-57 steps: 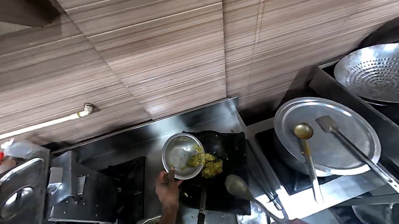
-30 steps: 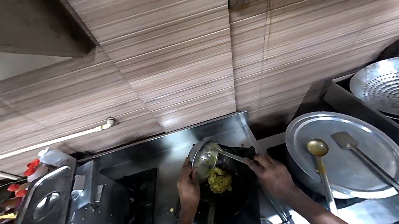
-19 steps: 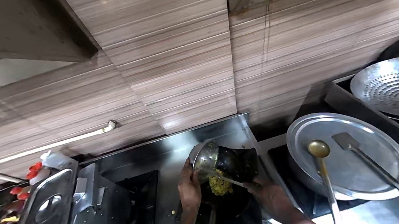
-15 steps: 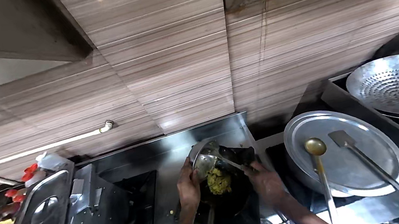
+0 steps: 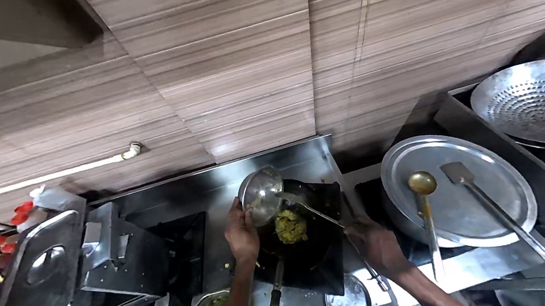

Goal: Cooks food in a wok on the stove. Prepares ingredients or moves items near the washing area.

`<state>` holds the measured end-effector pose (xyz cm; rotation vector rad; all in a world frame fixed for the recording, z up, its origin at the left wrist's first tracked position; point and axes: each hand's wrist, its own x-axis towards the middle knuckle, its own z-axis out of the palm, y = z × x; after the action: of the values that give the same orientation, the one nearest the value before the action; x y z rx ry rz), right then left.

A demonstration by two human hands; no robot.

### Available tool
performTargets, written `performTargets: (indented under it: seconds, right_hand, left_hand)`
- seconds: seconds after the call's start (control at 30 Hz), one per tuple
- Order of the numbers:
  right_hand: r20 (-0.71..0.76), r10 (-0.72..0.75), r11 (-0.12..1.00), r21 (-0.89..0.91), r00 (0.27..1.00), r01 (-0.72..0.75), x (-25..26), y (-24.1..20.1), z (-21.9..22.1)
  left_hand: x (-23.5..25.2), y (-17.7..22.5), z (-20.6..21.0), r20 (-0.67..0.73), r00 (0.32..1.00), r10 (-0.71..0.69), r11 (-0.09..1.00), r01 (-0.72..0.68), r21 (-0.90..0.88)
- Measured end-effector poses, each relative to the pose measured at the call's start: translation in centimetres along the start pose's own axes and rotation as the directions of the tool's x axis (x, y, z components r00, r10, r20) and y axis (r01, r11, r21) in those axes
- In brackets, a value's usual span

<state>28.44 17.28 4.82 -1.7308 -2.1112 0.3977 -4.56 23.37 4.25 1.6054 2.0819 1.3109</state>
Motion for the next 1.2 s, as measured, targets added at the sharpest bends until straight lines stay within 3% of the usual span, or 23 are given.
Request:
performTargets:
  seconds: [0.17, 0.23, 0.3, 0.4, 0.53, 0.7, 0.8, 0.9, 1.0, 1.13, 1.2]
  right_hand:
    - [0.289, 0.110, 0.988, -0.140, 0.951, -0.071, -1.2, -2.1, -3.1]
    - [0.447, 0.176, 0.967, -0.245, 0.877, -0.069, -1.4, -4.0, -1.9]
    - [0.485, 0.193, 0.956, -0.288, 0.853, -0.053, -0.7, -4.7, 1.6]
    - [0.442, 0.192, 0.954, -0.292, 0.876, -0.062, 1.7, -4.2, 5.2]
    - [0.435, 0.288, 0.938, -0.308, 0.853, -0.160, 3.8, -4.6, 4.8]
    - [0.460, 0.073, 0.973, -0.228, 0.885, 0.038, 2.6, -5.3, 6.5]
    - [0.468, 0.111, 0.963, -0.268, 0.877, 0.022, 2.0, -4.8, 4.8]
    - [0.412, 0.179, 0.960, -0.272, 0.894, -0.067, 2.4, -4.1, 3.0]
    - [0.278, 0.125, 0.971, -0.229, 0.952, -0.061, 2.6, -4.3, 3.0]
    - [0.410, 0.221, 0.952, -0.288, 0.885, -0.104, 3.1, -4.4, 3.5]
    - [0.361, 0.212, 0.964, -0.232, 0.908, -0.133, 3.1, -3.7, 3.0]
  left_hand:
    - [-1.3, -1.1, -1.9, -0.099, 0.920, -0.380, 0.902, 0.344, -0.262]
    - [-2.4, -1.3, -3.3, -0.088, 0.859, -0.505, 0.807, 0.433, -0.402]
    - [-3.7, -1.7, -4.4, -0.081, 0.814, -0.575, 0.714, 0.450, -0.537]
    - [-6.5, -2.3, -6.3, -0.058, 0.812, -0.581, 0.643, 0.414, -0.644]
    - [-10.4, -3.1, -9.0, -0.059, 0.744, -0.666, 0.554, 0.441, -0.706]
    - [-14.4, -3.1, -10.8, -0.009, 0.660, -0.751, 0.459, 0.513, -0.725]
    - [-15.5, -3.1, -11.1, 0.020, 0.628, -0.778, 0.406, 0.526, -0.747]
    - [-15.9, -3.2, -11.0, 0.029, 0.621, -0.784, 0.391, 0.529, -0.753]
    - [-15.4, -2.6, -10.5, 0.054, 0.609, -0.791, 0.366, 0.542, -0.756]
    - [-14.8, -1.5, -9.4, 0.072, 0.627, -0.776, 0.353, 0.526, -0.774]
    - [-14.4, -1.1, -8.8, 0.077, 0.647, -0.759, 0.366, 0.521, -0.771]
